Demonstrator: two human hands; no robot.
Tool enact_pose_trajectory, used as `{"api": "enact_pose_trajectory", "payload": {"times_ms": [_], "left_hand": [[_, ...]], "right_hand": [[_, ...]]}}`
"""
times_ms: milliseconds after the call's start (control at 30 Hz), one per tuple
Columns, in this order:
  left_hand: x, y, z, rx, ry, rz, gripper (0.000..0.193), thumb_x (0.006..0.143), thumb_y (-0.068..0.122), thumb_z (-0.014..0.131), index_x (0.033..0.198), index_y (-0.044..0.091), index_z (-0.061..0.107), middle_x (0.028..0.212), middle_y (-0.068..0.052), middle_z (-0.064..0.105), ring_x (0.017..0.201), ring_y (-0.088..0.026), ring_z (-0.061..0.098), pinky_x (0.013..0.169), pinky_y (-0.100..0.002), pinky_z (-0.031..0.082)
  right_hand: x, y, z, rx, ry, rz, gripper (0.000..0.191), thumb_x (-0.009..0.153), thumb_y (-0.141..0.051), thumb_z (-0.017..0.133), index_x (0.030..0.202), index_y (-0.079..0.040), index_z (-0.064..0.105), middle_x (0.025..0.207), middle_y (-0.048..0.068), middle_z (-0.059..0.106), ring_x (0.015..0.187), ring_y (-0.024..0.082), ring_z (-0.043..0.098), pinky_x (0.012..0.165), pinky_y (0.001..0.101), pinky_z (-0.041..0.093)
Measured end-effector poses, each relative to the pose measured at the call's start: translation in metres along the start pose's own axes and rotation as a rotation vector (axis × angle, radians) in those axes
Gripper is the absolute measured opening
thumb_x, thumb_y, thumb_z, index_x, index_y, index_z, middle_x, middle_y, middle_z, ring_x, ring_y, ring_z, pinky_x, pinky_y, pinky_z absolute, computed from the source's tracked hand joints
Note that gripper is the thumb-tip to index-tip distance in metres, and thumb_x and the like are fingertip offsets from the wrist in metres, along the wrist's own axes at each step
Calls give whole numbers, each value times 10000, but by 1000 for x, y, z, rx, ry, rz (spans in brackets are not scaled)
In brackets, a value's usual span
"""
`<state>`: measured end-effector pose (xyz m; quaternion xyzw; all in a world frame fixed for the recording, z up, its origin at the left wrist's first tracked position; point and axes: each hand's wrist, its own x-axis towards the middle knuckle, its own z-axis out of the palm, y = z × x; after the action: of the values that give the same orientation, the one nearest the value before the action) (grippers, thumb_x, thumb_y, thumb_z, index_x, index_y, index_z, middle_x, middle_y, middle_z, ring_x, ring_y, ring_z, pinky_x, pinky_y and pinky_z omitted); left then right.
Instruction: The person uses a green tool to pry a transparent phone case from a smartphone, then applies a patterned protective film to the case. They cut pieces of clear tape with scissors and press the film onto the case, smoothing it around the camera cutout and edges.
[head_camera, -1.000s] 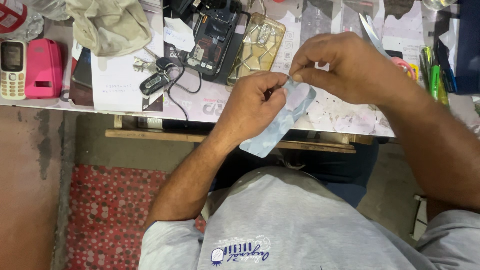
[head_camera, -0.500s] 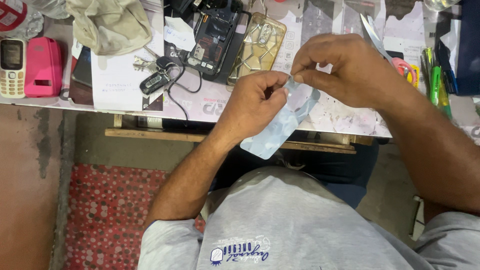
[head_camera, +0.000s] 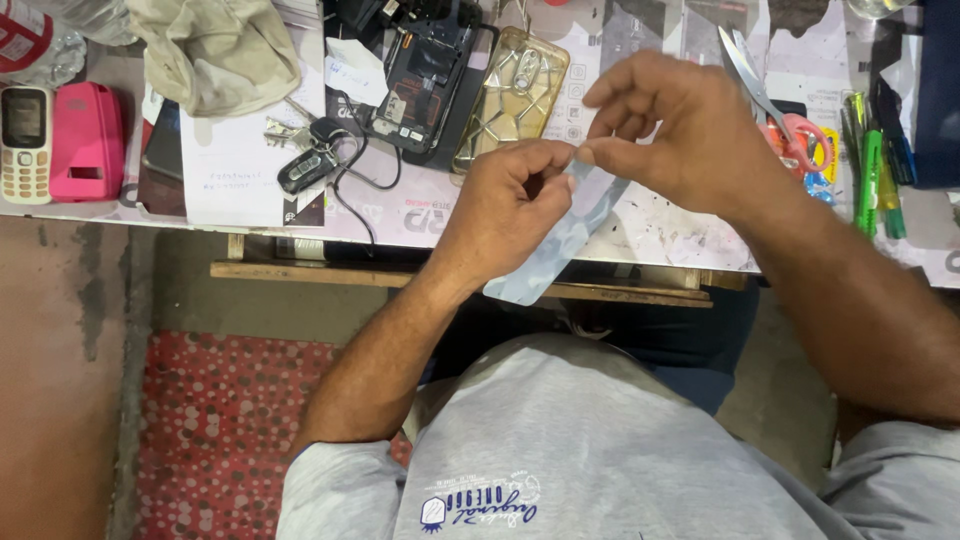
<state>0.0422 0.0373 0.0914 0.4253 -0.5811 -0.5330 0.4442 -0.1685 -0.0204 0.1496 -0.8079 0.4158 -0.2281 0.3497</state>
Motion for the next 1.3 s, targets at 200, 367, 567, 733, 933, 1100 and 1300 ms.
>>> {"api": "enact_pose_trajectory", "payload": {"times_ms": [200, 367, 567, 733, 933, 1100, 1300], "left_hand": [[2, -1, 1, -8, 29, 61, 199, 950, 73, 673, 1125, -14, 711, 816, 43, 584, 702, -41, 512, 615, -224, 445], [2, -2, 2, 27, 39, -10, 192, 922, 95, 714, 1085, -7, 711, 785, 28, 617, 672, -42, 530, 596, -230, 459], [6, -12, -8, 181, 191, -31, 158, 909, 108, 748, 1044, 27, 738, 797, -31, 740, 691, -78, 649, 636, -249, 526], [28, -24, -28, 382, 434, 58, 245, 857, 113, 786, 1074, 31, 706, 897, -90, 778, 774, -152, 771, 687, -288, 607], [51, -40, -37, 475, 514, 15, 296, 839, 131, 812, 1072, 17, 670, 887, -108, 781, 735, -216, 776, 655, -333, 594], [62, -50, -35, 630, 549, 6, 274, 836, 156, 809, 1048, 71, 659, 875, -52, 790, 782, -230, 740, 835, -432, 479], [68, -56, -32, 699, 524, 38, 250, 848, 161, 797, 1059, 132, 668, 889, -7, 766, 868, -209, 714, 940, -449, 363]], "right_hand": [[1, 4, -5, 177, -47, 29, 368, 910, -68, 784, 1239, -16, 627, 945, 33, 747, 890, 82, 675, 786, 250, 487], [8, 2, -8, 181, -33, 99, 361, 900, -49, 770, 1232, -25, 630, 932, 29, 723, 888, 80, 673, 734, 244, 517], [25, 1, -4, 61, 35, 57, 417, 878, -45, 751, 1267, -26, 603, 1010, 41, 732, 917, 86, 670, 725, 247, 551], [19, 14, -12, -88, 204, -199, 490, 939, -57, 810, 1367, 7, 582, 1219, 94, 724, 1062, 157, 665, 951, 325, 519], [-15, 32, -15, -16, 167, -83, 456, 961, -107, 782, 1369, -15, 599, 1232, 69, 715, 1144, 150, 691, 1045, 319, 560], [-40, 32, -12, -19, 153, -44, 439, 882, -121, 814, 1274, -20, 645, 1182, 72, 729, 1056, 156, 659, 938, 319, 530], [-61, 28, -9, 51, 127, 100, 400, 849, -121, 810, 1219, -38, 681, 1130, 49, 733, 1051, 144, 665, 873, 304, 537]]}}
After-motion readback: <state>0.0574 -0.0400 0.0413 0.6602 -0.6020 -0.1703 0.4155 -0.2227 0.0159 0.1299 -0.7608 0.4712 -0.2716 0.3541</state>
